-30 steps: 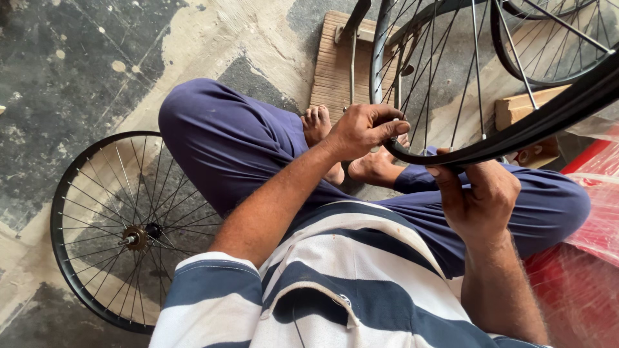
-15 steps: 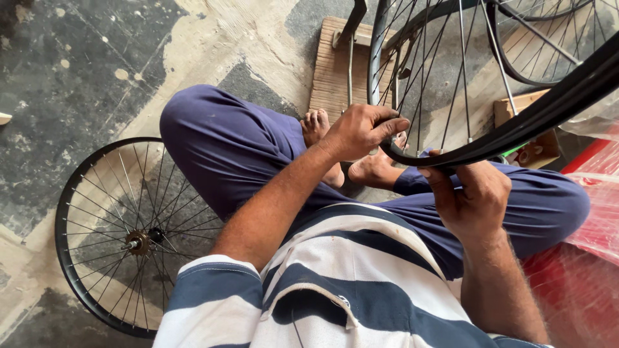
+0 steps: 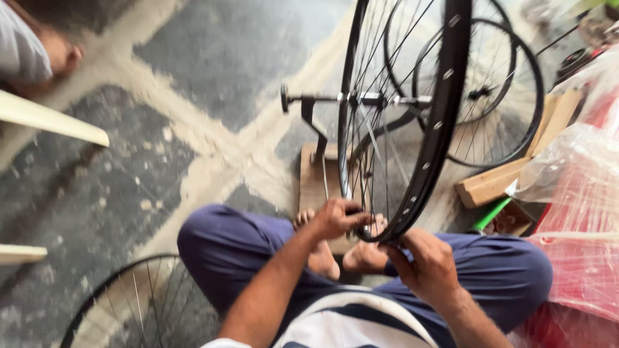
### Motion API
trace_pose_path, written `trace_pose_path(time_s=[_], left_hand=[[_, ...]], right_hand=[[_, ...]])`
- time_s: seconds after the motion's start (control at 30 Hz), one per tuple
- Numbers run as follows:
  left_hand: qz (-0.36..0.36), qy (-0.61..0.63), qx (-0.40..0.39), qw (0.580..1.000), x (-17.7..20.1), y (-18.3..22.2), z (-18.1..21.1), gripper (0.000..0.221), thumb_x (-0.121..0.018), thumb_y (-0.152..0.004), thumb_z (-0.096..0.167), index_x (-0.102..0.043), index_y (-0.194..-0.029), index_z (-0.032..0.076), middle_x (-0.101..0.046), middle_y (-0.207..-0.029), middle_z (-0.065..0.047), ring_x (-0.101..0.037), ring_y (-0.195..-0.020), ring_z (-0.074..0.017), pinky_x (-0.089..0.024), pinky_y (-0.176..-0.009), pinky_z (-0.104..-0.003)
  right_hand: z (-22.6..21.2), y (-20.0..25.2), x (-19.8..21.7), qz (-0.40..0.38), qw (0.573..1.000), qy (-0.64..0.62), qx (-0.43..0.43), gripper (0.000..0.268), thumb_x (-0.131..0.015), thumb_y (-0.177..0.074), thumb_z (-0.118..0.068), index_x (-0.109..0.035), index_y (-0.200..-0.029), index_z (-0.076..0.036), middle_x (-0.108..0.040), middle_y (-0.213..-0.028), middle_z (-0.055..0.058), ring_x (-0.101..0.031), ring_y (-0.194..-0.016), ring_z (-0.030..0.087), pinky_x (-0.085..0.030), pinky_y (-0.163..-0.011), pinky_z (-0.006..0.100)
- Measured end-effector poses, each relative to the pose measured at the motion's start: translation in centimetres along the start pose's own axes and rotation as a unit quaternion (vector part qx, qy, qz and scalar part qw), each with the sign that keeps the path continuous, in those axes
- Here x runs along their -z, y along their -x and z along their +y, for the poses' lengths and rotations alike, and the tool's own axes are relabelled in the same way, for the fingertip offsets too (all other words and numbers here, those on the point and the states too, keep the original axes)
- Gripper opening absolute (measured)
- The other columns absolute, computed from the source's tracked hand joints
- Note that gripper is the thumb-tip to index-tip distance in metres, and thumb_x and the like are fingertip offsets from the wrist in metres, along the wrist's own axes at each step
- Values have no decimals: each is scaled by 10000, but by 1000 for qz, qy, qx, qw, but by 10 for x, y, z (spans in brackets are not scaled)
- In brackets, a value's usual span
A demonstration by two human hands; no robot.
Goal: The person repairs a bicycle wheel by adjusting the spokes with a small wrench and pliers while the wheel is mounted on a stand.
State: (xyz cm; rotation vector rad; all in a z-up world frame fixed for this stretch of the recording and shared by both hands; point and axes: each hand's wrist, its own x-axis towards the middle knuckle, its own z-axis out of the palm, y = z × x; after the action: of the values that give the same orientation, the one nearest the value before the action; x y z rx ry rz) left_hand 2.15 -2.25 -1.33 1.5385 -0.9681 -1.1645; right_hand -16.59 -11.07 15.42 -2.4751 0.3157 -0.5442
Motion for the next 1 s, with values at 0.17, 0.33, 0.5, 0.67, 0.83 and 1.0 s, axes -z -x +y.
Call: trace_pose_path(time_s=[0.17, 0.33, 0.5, 0.67, 0.83, 1.0], left_hand=[[-99, 256, 2, 962, -6, 6, -14, 320, -698, -999, 267, -707, -1206, 23, -723, -943, 10, -639, -838, -67, -524, -723, -252], [-18, 243, -62, 968, -22, 2, -8, 221, -745, -991, 199, -704, -1078, -1, -744, -932, -42, -679, -835, -103, -563, -741, -278], [168, -154, 87, 970, -42, -1, 27, 396, -788, -852, 356, -690, -1148, 111, -737, -812, -154, -698, -735, -238, -547, -708, -394], [87, -144, -47, 985, -12, 7, 41, 356, -808, -827, 288, -746, -1070, 35, -768, -919, -116, -736, -830, -194, -580, -753, -341], [-154, 494, -58, 854, -13, 18, 21, 391, -781, -949, 146, -664, -1297, 12, -729, -992, -65, -683, -831, -115, -526, -699, -251], [-148, 502, -76, 849, -24, 9, 0, 335, -791, -942, 112, -643, -1223, 4, -711, -940, -70, -685, -784, -115, -556, -678, -249]], right_hand=[[10, 13, -3, 16, 1000, -16, -12, 179, -767, -806, -96, -711, -974, -70, -736, -870, 74, -719, -745, 270, -562, -640, 358], [36, 24, -28, -38, 998, 30, -47, 180, -765, -807, -145, -739, -975, -86, -728, -865, 107, -700, -786, 319, -555, -662, 400], [48, 30, -52, 8, 1000, 5, 3, 175, -736, -842, -153, -708, -999, -82, -723, -910, 109, -706, -826, 332, -567, -688, 405], [36, 21, -29, 25, 998, -13, 47, 190, -707, -839, -145, -704, -1006, -55, -725, -921, 121, -702, -795, 338, -561, -657, 407], [20, 4, 2, 7, 999, 3, -35, 151, -751, -847, -196, -679, -877, -66, -643, -747, 103, -651, -671, 315, -509, -581, 416], [30, 4, 7, -45, 997, -63, -17, 124, -741, -840, -161, -709, -921, -73, -658, -748, 95, -660, -657, 282, -516, -572, 381]])
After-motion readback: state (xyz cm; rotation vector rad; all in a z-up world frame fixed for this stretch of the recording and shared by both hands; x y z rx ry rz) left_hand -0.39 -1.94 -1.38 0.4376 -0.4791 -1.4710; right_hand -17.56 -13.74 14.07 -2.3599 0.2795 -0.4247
